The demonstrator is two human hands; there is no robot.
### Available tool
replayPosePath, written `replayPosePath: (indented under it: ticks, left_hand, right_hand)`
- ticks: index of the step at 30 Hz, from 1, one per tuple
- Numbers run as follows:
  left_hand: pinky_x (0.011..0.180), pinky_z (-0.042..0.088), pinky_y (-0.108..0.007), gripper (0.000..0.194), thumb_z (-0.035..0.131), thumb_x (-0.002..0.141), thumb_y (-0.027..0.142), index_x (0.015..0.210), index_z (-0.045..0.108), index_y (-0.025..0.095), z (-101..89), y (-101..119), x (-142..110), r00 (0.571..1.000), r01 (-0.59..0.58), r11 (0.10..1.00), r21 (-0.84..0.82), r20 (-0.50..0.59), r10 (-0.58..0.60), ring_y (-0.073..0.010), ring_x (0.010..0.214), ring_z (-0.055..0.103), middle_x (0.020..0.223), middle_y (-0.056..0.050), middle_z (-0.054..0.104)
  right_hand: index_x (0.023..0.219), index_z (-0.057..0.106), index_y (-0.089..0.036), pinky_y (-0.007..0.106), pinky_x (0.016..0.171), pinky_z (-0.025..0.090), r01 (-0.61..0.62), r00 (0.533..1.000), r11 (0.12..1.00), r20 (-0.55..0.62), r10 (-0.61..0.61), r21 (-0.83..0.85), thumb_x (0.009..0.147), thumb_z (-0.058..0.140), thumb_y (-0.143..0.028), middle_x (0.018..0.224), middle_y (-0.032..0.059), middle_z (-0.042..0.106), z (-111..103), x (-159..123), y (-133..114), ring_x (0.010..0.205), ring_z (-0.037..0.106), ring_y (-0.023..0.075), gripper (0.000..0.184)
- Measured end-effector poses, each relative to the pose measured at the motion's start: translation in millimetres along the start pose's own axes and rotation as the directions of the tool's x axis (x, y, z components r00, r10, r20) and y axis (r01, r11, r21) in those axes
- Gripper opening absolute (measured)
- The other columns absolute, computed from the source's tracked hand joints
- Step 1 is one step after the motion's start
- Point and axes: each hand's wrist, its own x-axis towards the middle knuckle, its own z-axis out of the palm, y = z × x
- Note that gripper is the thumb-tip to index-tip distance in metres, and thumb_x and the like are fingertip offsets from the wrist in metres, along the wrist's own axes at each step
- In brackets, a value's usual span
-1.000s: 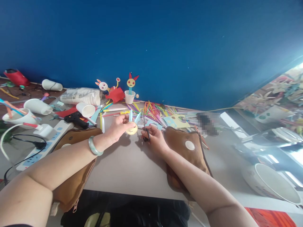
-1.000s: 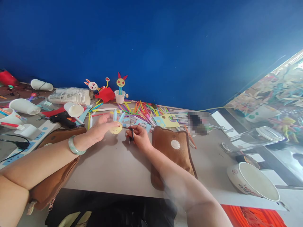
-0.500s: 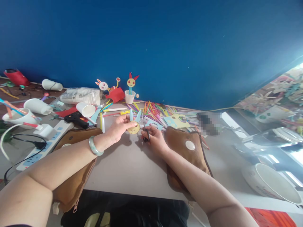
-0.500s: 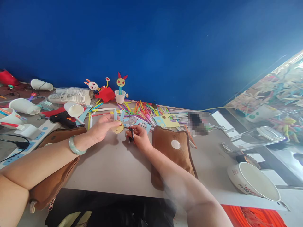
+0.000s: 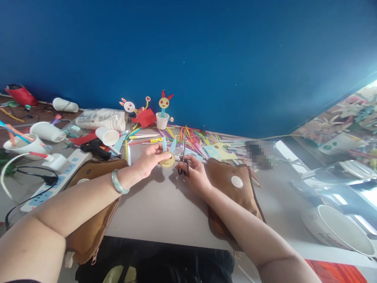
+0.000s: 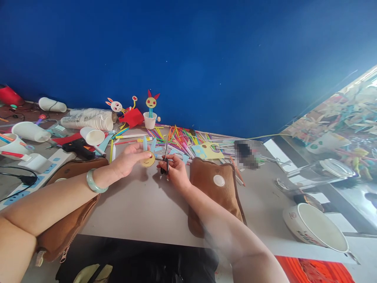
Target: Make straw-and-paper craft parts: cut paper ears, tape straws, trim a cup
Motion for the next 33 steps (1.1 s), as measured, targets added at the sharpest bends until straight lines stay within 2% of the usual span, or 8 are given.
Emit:
replayPosePath:
  ticks: [3, 8, 12, 17, 23, 26, 30, 33]
  left_hand:
    - [0.072, 0.052, -0.029, 0.030, 0.084, 0.062, 0.026, 0.083, 0.066, 0.015, 0.4, -1.0, -0.3, 1.000, 0.005, 1.000, 0.008, -0.011, -0.005, -0.0146, 0.071, 0.066, 0.075, -0.001, 0.071]
    - [0.070, 0.055, -0.030, 0.033, 0.084, 0.063, 0.027, 0.088, 0.066, 0.015, 1.9, -5.6, -2.2, 1.000, 0.010, 0.999, 0.050, 0.003, -0.010, -0.0180, 0.071, 0.070, 0.077, -0.003, 0.075]
    - [0.067, 0.056, -0.030, 0.037, 0.085, 0.062, 0.026, 0.092, 0.067, 0.014, 4.8, -6.8, -4.3, 1.000, 0.027, 0.997, 0.068, 0.004, -0.027, -0.0196, 0.072, 0.072, 0.079, -0.005, 0.077]
    - [0.063, 0.056, -0.029, 0.040, 0.085, 0.064, 0.027, 0.097, 0.067, 0.014, 3.4, -8.8, -3.7, 0.999, 0.047, 0.995, 0.083, 0.015, -0.048, -0.0183, 0.067, 0.071, 0.079, -0.005, 0.077]
    - [0.063, 0.055, -0.029, 0.040, 0.083, 0.068, 0.031, 0.101, 0.068, 0.014, -0.3, -11.8, -2.9, 0.996, 0.049, 0.993, 0.104, 0.074, -0.057, -0.0171, 0.065, 0.069, 0.081, -0.006, 0.077]
    - [0.064, 0.054, -0.029, 0.037, 0.083, 0.068, 0.034, 0.096, 0.067, 0.015, 1.2, -9.1, -4.1, 0.994, 0.057, 0.993, 0.100, 0.085, -0.066, -0.0172, 0.066, 0.069, 0.080, -0.005, 0.075]
    - [0.063, 0.053, -0.028, 0.033, 0.072, 0.076, 0.047, 0.087, 0.066, 0.016, 3.9, -1.9, -5.1, 0.995, 0.087, 0.995, 0.041, 0.042, -0.088, -0.0181, 0.066, 0.068, 0.073, -0.004, 0.072]
    - [0.062, 0.053, -0.029, 0.033, 0.060, 0.079, 0.046, 0.091, 0.068, 0.016, 4.6, 2.3, -4.0, 0.985, 0.168, 0.984, -0.066, -0.018, -0.169, -0.0195, 0.066, 0.069, 0.071, -0.005, 0.072]
  right_hand:
    - [0.095, 0.060, -0.021, 0.019, 0.041, 0.027, 0.009, 1.000, 0.998, -0.002, -0.009, 0.061, 0.065, 0.085, -0.037, 0.065, -0.0038, 0.066, -0.5, 0.6, 0.2, 0.046, 0.042, 0.0066, 0.042]
    - [0.094, 0.060, -0.024, 0.019, 0.044, 0.031, 0.029, 0.998, 0.986, 0.047, -0.038, 0.162, 0.059, 0.089, -0.028, 0.065, -0.0060, 0.064, 0.3, 1.6, 4.8, 0.052, 0.052, 0.0096, 0.046]
    - [0.094, 0.060, -0.023, 0.019, 0.043, 0.031, 0.012, 0.997, 0.990, 0.077, -0.023, 0.141, 0.058, 0.090, -0.029, 0.067, -0.0050, 0.067, 0.8, 0.2, 7.2, 0.049, 0.051, 0.0087, 0.048]
    - [0.090, 0.058, -0.022, 0.020, 0.048, 0.037, -0.001, 0.998, 0.989, 0.064, -0.008, 0.147, 0.054, 0.092, -0.028, 0.066, -0.0048, 0.067, 2.5, -2.3, 3.8, 0.052, 0.055, 0.0091, 0.050]
    - [0.089, 0.057, -0.021, 0.019, 0.049, 0.036, -0.001, 0.999, 0.990, 0.049, -0.006, 0.144, 0.054, 0.091, -0.028, 0.064, -0.0051, 0.065, 2.9, -2.5, 2.1, 0.053, 0.054, 0.0087, 0.049]
    - [0.090, 0.057, -0.021, 0.019, 0.048, 0.035, 0.000, 0.999, 0.989, 0.049, -0.008, 0.145, 0.055, 0.090, -0.026, 0.065, -0.0052, 0.066, 1.8, -1.0, 3.3, 0.051, 0.052, 0.0078, 0.048]
    - [0.089, 0.057, -0.022, 0.019, 0.045, 0.032, 0.003, 0.999, 0.987, 0.050, -0.011, 0.163, 0.056, 0.090, -0.025, 0.066, -0.0060, 0.064, -0.5, 2.5, 5.8, 0.049, 0.049, 0.0074, 0.046]
    - [0.087, 0.057, -0.023, 0.020, 0.046, 0.032, 0.015, 0.997, 0.981, 0.068, -0.028, 0.192, 0.057, 0.090, -0.025, 0.069, -0.0057, 0.064, -2.5, 4.5, 7.6, 0.052, 0.050, 0.0082, 0.044]
